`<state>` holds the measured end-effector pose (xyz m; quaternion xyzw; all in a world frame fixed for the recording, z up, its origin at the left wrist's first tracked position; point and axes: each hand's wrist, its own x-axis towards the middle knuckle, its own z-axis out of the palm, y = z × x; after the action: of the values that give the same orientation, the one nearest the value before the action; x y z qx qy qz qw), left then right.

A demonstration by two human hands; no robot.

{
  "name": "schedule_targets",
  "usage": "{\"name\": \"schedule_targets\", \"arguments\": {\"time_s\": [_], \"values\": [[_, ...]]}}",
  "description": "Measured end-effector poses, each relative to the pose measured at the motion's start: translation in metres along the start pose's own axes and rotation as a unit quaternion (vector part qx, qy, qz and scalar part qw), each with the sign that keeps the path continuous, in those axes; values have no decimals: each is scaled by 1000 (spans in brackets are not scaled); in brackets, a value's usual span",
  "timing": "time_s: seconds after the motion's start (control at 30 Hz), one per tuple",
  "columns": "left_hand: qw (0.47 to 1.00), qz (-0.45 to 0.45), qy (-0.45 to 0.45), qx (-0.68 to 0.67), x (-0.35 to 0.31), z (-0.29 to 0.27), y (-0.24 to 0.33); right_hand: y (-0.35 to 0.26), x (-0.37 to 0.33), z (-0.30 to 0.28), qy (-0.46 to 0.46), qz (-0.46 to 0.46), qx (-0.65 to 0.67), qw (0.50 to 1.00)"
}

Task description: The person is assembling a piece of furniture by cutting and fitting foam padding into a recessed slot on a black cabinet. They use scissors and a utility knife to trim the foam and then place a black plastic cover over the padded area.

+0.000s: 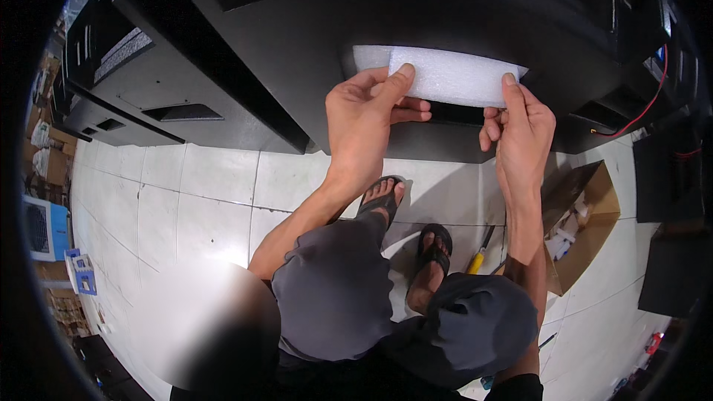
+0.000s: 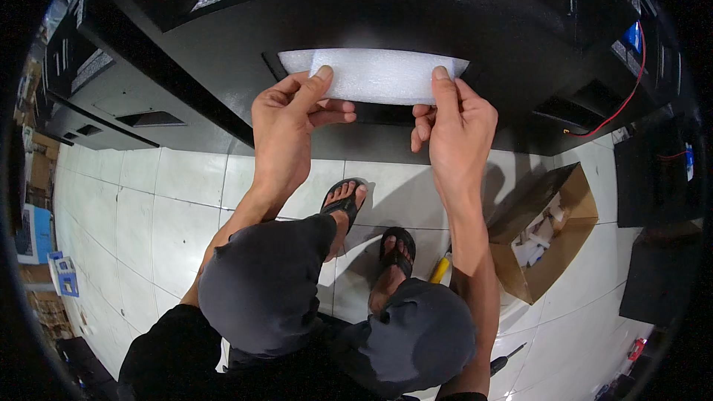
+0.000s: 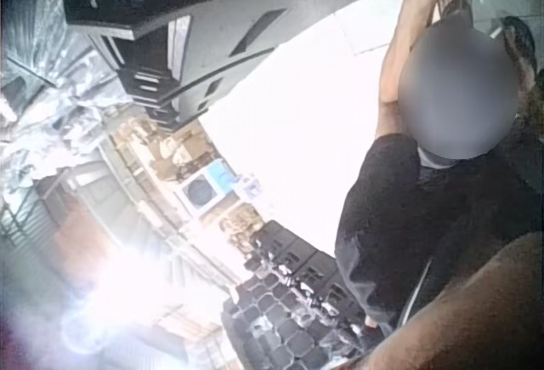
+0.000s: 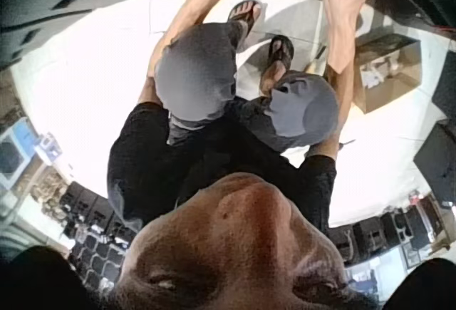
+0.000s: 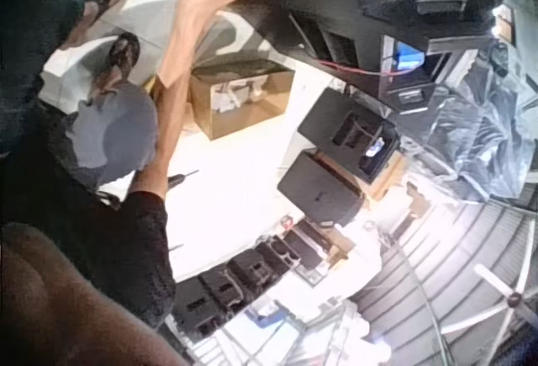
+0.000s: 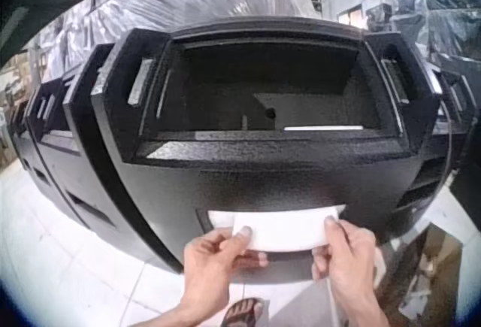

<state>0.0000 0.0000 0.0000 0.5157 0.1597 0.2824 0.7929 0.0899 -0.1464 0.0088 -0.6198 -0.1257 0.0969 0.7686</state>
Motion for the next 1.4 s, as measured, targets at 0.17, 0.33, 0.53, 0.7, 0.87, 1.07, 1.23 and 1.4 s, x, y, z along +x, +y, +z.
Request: {"name": "schedule_targets", "arguments": {"time_s": [0.17, 0.33, 0.53, 0.7, 0.87, 1.07, 1.23, 1.4], "values": [[999, 35, 13, 16, 4, 8, 3, -1, 10, -1, -25, -16, -13, 999], [1000, 23, 16, 11, 8, 11, -2, 5, 17, -7, -8, -12, 5, 1000], [936, 178, 42, 301, 2, 0, -5, 0, 16, -8, -13, -4, -3, 1000], [587, 500, 9, 637, -4, -14, 31, -2, 14, -7, -15, 16, 10, 1000], [494, 489, -94, 713, 36, 2, 66, 2, 14, -15, -24, 16, 24, 999], [448, 481, -124, 743, 48, 0, 75, 13, 4, 3, -63, 18, 140, 988], [472, 489, -117, 724, 46, 2, 70, 34, 4, 6, -87, 64, 289, 951], [418, 470, -148, 763, 35, 20, 88, 34, 4, 18, -58, -1, 253, 966]]}}
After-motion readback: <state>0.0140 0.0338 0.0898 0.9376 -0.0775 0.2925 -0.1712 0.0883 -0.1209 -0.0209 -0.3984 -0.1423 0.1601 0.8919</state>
